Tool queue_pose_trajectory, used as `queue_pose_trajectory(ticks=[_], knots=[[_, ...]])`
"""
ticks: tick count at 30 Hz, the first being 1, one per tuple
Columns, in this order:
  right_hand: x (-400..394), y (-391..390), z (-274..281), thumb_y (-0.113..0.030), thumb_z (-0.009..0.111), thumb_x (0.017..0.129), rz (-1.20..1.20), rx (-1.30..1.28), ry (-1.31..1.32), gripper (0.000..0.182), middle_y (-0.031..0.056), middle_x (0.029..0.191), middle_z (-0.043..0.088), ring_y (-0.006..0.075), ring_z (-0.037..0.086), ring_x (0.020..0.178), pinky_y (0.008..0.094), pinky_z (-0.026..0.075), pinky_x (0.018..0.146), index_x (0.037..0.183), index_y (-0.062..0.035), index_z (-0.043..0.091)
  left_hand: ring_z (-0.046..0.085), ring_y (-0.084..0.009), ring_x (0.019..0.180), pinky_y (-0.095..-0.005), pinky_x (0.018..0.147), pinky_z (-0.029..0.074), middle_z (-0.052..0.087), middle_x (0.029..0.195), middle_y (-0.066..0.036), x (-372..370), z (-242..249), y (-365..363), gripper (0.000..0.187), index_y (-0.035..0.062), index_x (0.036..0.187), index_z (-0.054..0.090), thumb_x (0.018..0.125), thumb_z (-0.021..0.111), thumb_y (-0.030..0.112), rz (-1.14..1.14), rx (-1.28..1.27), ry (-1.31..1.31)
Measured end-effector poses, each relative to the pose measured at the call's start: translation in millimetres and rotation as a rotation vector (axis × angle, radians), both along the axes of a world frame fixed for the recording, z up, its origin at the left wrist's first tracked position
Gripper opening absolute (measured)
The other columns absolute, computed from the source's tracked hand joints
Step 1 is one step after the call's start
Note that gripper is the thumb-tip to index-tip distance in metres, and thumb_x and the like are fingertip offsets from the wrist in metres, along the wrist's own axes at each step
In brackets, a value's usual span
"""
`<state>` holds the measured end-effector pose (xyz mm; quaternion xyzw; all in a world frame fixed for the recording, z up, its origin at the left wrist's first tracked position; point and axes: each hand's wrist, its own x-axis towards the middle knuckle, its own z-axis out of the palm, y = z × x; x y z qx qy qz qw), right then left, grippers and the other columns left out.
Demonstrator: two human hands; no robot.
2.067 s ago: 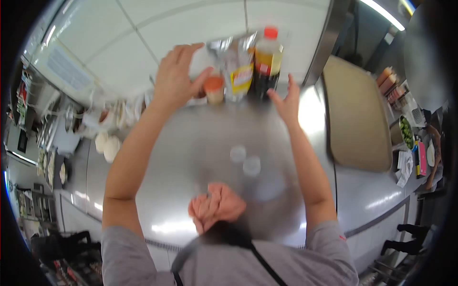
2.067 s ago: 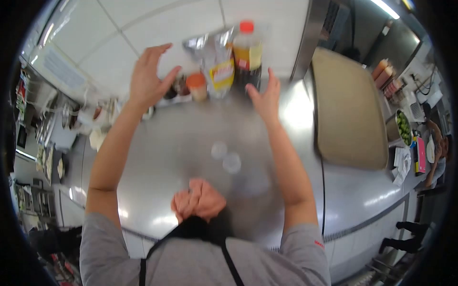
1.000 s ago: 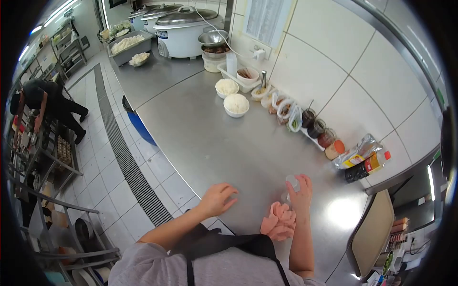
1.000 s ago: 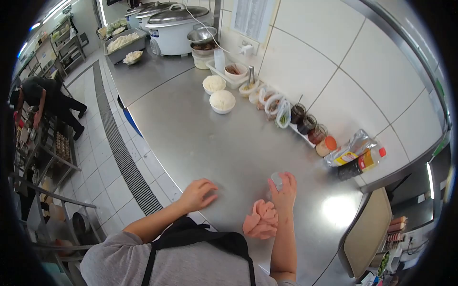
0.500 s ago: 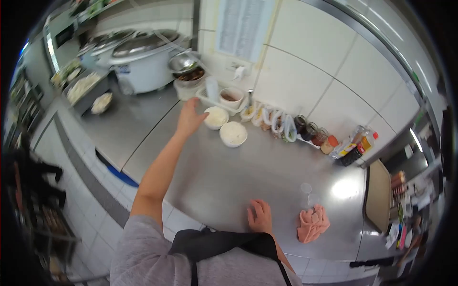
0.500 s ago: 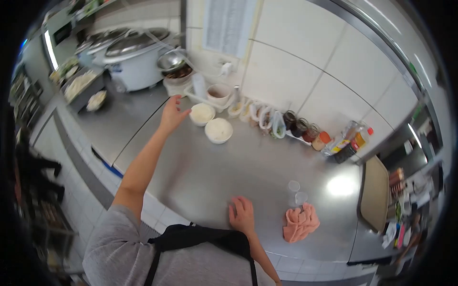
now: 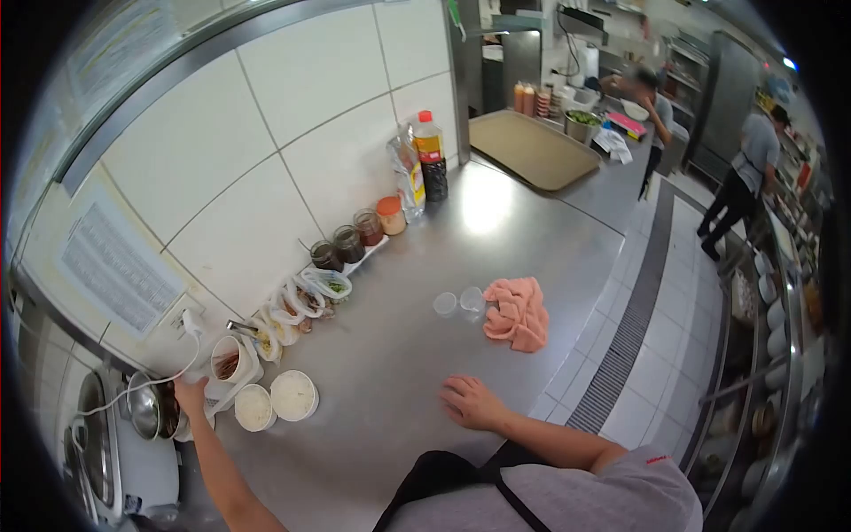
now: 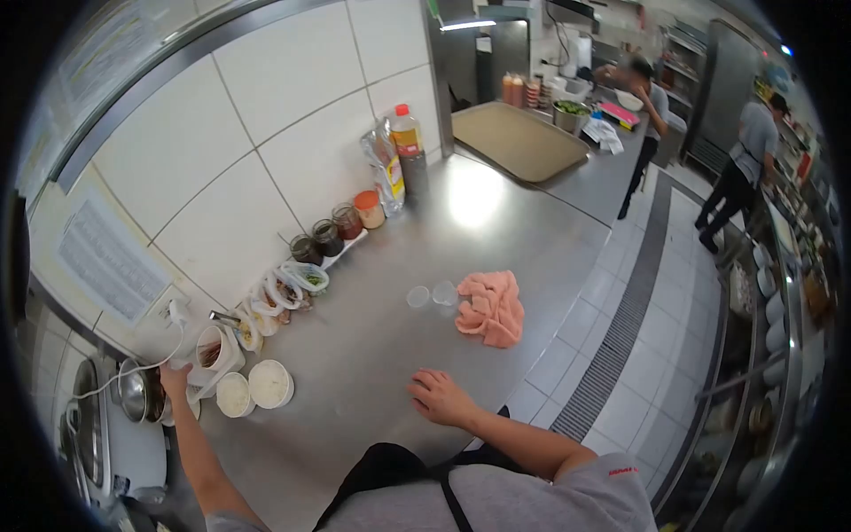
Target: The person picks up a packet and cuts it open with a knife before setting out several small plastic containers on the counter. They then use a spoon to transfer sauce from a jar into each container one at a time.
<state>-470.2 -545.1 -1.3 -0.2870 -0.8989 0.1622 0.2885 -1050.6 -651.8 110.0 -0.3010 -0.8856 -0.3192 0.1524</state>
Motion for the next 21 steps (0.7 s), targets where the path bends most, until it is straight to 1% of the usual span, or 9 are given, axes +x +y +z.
queue_pose_trajectory(ticks=[2, 6, 10, 11, 14, 15, 17, 19, 21], knots=[[-1, -1, -1, -0.017, 0.061, 0.077, -0.017, -0.004, -0.003, 0.026, 0.0112, 0.109, 0.051, 0.0292, 0.047, 0.109, 0.0402, 0.039, 0.089, 0.101, -0.0076, 0.057, 0.052, -0.0341, 0.106, -0.0372, 0.09, 0.041, 0.052, 0.117, -0.022, -6, 3, -3, 0.076, -0.0018, 0.119, 0.046, 0.053, 0.079, 0.014, -0.002, -0.07, -0.178], [-2, 0, 3, -0.015, 0.061, 0.076, -0.008, 0.003, -0.002, 0.025, 0.011, 0.109, 0.052, 0.0293, 0.048, 0.109, 0.0398, 0.039, 0.089, 0.099, -0.0074, 0.056, 0.054, -0.0335, 0.102, -0.0384, 0.088, 0.042, 0.053, 0.117, -0.021, -12, 13, -13, 0.074, -0.001, 0.118, 0.048, 0.052, 0.078, 0.012, 0.001, -0.033, -0.261], [-2, 0, 4, -0.016, 0.061, 0.076, 0.01, 0.004, 0.0, 0.026, 0.0111, 0.109, 0.052, 0.0293, 0.048, 0.109, 0.0399, 0.04, 0.089, 0.1, -0.0074, 0.056, 0.057, -0.0285, 0.083, -0.0344, 0.068, 0.047, 0.056, 0.102, -0.019, -12, 19, -21, 0.06, -0.0035, 0.108, 0.047, 0.056, 0.075, 0.01, -0.091, 0.031, 0.221], [-2, 0, 3, -0.015, 0.062, 0.076, 0.001, 0.005, 0.0, 0.026, 0.0112, 0.109, 0.052, 0.0293, 0.048, 0.109, 0.0399, 0.04, 0.088, 0.1, -0.0074, 0.056, 0.057, -0.0285, 0.083, -0.0344, 0.068, 0.047, 0.056, 0.102, -0.019, -10, 22, -24, 0.06, -0.0035, 0.108, 0.047, 0.056, 0.075, 0.01, -0.078, 0.025, 0.22], [-3, 1, 3, -0.015, 0.062, 0.075, 0.0, 0.006, -0.003, 0.026, 0.0115, 0.109, 0.052, 0.0295, 0.048, 0.109, 0.0399, 0.04, 0.088, 0.1, -0.0077, 0.057, 0.055, -0.0205, 0.086, -0.0314, 0.065, 0.049, 0.054, 0.1, -0.011, 40, 58, -33, 0.053, 0.0038, 0.11, 0.047, 0.065, 0.072, 0.015, -0.016, 0.154, -0.421], [-3, 1, 3, -0.015, 0.062, 0.075, -0.009, 0.007, -0.002, 0.026, 0.0116, 0.109, 0.051, 0.0297, 0.048, 0.108, 0.0399, 0.04, 0.088, 0.1, -0.0078, 0.057, 0.055, -0.0205, 0.086, -0.0314, 0.065, 0.049, 0.054, 0.1, -0.011, 45, 56, -42, 0.053, 0.0038, 0.11, 0.047, 0.065, 0.072, 0.015, 0.001, 0.151, -0.425], [-2, 1, 1, -0.015, 0.063, 0.075, -0.003, 0.006, 0.0, 0.027, 0.0117, 0.109, 0.052, 0.03, 0.048, 0.108, 0.0399, 0.04, 0.088, 0.1, -0.0079, 0.057, 0.055, -0.0174, 0.088, -0.0314, 0.066, 0.049, 0.054, 0.102, -0.008, 54, 50, -65, 0.052, 0.008, 0.113, 0.046, 0.068, 0.072, 0.018, 0.022, 0.442, -0.6], [-2, 3, -1, -0.015, 0.063, 0.074, 0.018, -0.014, -0.001, 0.027, 0.0119, 0.108, 0.052, 0.0303, 0.048, 0.108, 0.04, 0.04, 0.088, 0.099, -0.008, 0.057, 0.054, -0.0211, 0.095, -0.0347, 0.074, 0.05, 0.053, 0.105, -0.009, 85, 35, -90, 0.05, 0.0064, 0.115, 0.045, 0.074, 0.069, 0.019, 0.021, 0.548, -0.647], [-3, 4, -5, -0.013, 0.065, 0.072, 0.001, -0.023, 0.035, 0.029, 0.012, 0.107, 0.052, 0.0309, 0.048, 0.108, 0.0408, 0.04, 0.088, 0.1, -0.0081, 0.057, 0.053, -0.0266, 0.102, -0.041, 0.085, 0.047, 0.052, 0.108, -0.011, 114, -3, -116, 0.049, 0.0034, 0.12, 0.042, 0.079, 0.064, 0.018, -0.288, 1.081, -0.828]])
